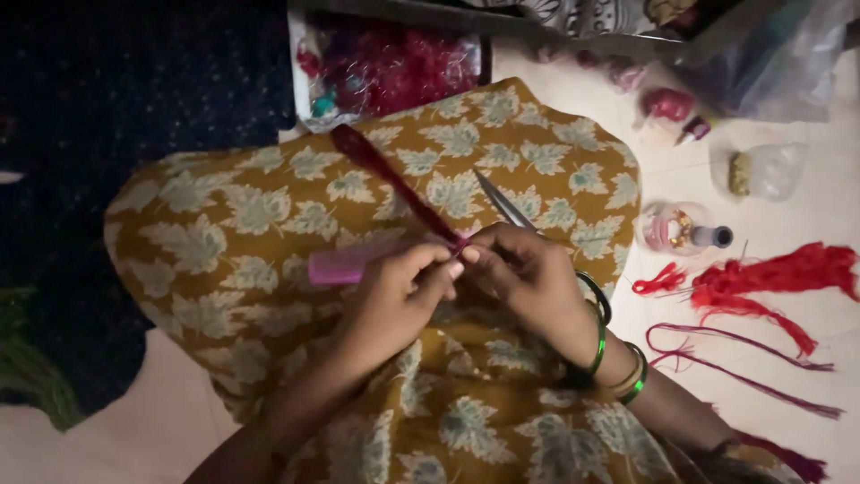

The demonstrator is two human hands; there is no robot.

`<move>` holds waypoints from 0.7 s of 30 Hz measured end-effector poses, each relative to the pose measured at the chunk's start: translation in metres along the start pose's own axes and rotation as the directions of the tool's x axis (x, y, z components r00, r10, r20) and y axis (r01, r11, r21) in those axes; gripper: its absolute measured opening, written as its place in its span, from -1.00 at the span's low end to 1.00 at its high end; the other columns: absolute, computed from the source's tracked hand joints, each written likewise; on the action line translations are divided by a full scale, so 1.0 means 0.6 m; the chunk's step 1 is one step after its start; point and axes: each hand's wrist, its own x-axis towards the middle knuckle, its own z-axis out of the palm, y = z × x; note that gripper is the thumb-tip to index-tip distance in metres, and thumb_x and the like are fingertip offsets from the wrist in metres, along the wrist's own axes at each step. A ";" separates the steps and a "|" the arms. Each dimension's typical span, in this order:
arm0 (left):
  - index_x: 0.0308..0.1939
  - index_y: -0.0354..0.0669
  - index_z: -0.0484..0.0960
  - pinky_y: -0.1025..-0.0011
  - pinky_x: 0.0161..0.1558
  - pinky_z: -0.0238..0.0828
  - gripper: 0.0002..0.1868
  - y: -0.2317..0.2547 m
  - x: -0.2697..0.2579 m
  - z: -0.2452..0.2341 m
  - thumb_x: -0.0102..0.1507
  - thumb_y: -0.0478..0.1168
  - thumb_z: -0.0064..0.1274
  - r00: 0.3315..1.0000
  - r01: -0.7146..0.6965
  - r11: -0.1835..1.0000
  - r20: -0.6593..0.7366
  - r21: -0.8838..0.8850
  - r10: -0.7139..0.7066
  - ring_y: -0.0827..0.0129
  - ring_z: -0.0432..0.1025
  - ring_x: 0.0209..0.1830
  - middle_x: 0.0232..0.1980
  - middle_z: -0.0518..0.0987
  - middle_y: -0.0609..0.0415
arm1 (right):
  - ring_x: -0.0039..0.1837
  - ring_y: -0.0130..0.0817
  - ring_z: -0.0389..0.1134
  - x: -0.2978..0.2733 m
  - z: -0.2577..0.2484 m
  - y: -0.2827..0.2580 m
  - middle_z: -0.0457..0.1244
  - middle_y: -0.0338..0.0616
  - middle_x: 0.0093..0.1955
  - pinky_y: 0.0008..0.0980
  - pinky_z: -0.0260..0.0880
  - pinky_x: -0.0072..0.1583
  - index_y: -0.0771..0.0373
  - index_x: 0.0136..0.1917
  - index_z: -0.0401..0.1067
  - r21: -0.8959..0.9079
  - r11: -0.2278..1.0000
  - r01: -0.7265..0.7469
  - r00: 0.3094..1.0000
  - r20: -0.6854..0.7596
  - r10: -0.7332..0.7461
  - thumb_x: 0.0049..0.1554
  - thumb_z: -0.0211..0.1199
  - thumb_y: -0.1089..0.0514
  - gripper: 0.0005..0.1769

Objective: Attaching decorative tassels to the edge of a cloth piece.

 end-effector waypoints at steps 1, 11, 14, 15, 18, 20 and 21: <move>-0.01 -0.22 0.64 0.37 -0.34 0.49 -0.77 -0.005 0.003 0.006 0.35 -0.17 0.05 0.999 0.042 0.999 -0.031 0.032 -0.041 0.34 0.60 -0.37 -0.32 0.69 0.00 | -0.10 -0.66 0.38 0.000 0.002 -0.003 0.43 -0.25 -0.13 -0.55 0.46 -0.11 0.35 0.03 0.54 -0.082 0.994 0.074 0.996 -0.039 -0.077 0.21 0.27 0.21 -0.82; 0.01 -0.25 0.58 0.29 -0.43 0.45 -0.84 -0.025 0.006 0.007 0.36 -0.37 0.00 0.977 -0.135 0.855 -0.077 0.500 0.199 0.23 0.55 -0.45 -0.31 0.65 -0.09 | -0.18 -0.42 0.39 0.003 0.038 0.010 0.42 -0.08 -0.18 -0.40 0.41 -0.11 0.35 -0.05 0.55 -0.282 0.939 0.199 0.963 -0.120 -0.240 0.19 0.35 0.19 -0.84; 0.05 -0.29 0.57 0.31 -0.32 0.54 -0.70 -0.014 0.009 0.005 0.23 -0.42 0.02 0.826 -0.425 0.763 -0.136 0.488 0.547 0.18 0.58 -0.34 -0.27 0.65 -0.12 | -0.16 -0.45 0.41 0.006 0.033 0.005 0.42 -0.11 -0.16 -0.40 0.43 -0.13 0.34 -0.04 0.53 -0.263 0.953 0.151 0.968 -0.158 -0.197 0.17 0.33 0.18 -0.83; 0.03 -0.25 0.61 0.25 -0.41 0.49 -0.77 -0.003 0.011 0.007 0.28 -0.38 0.04 0.908 -0.277 0.820 -0.143 0.501 0.394 0.14 0.57 -0.45 -0.39 0.64 -0.13 | -0.17 -0.42 0.40 0.007 0.032 0.010 0.40 -0.08 -0.18 -0.38 0.40 -0.12 0.36 -0.04 0.52 -0.311 0.930 0.196 0.956 -0.151 -0.251 0.17 0.32 0.19 -0.83; -0.01 -0.21 0.66 0.23 -0.49 0.48 -0.82 -0.008 0.032 0.012 0.33 -0.35 0.04 0.946 -0.152 0.856 -0.179 0.494 0.271 0.15 0.57 -0.57 -0.47 0.64 -0.12 | -0.19 -0.36 0.36 0.019 0.033 0.014 0.36 -0.05 -0.20 -0.35 0.37 -0.13 0.37 -0.06 0.50 -0.351 0.902 0.252 0.933 -0.158 -0.322 0.21 0.29 0.20 -0.84; -0.01 -0.21 0.66 0.26 -0.47 0.51 -0.81 -0.012 0.051 0.013 0.33 -0.36 0.02 0.927 -0.190 0.859 -0.201 0.475 0.316 0.19 0.58 -0.57 -0.43 0.65 -0.09 | -0.21 -0.32 0.34 0.031 0.035 0.015 0.35 -0.03 -0.22 -0.33 0.35 -0.14 0.38 -0.06 0.49 -0.347 0.900 0.265 0.923 -0.181 -0.341 0.25 0.28 0.20 -0.84; -0.02 -0.23 0.67 0.23 -0.46 0.50 -0.80 -0.008 0.060 0.011 0.30 -0.36 0.04 0.906 -0.203 0.819 -0.214 0.536 0.365 0.14 0.58 -0.54 -0.42 0.65 -0.13 | -0.22 -0.29 0.33 0.037 0.037 0.016 0.34 -0.02 -0.23 -0.32 0.33 -0.16 0.37 -0.06 0.49 -0.314 0.915 0.254 0.917 -0.223 -0.332 0.25 0.28 0.20 -0.85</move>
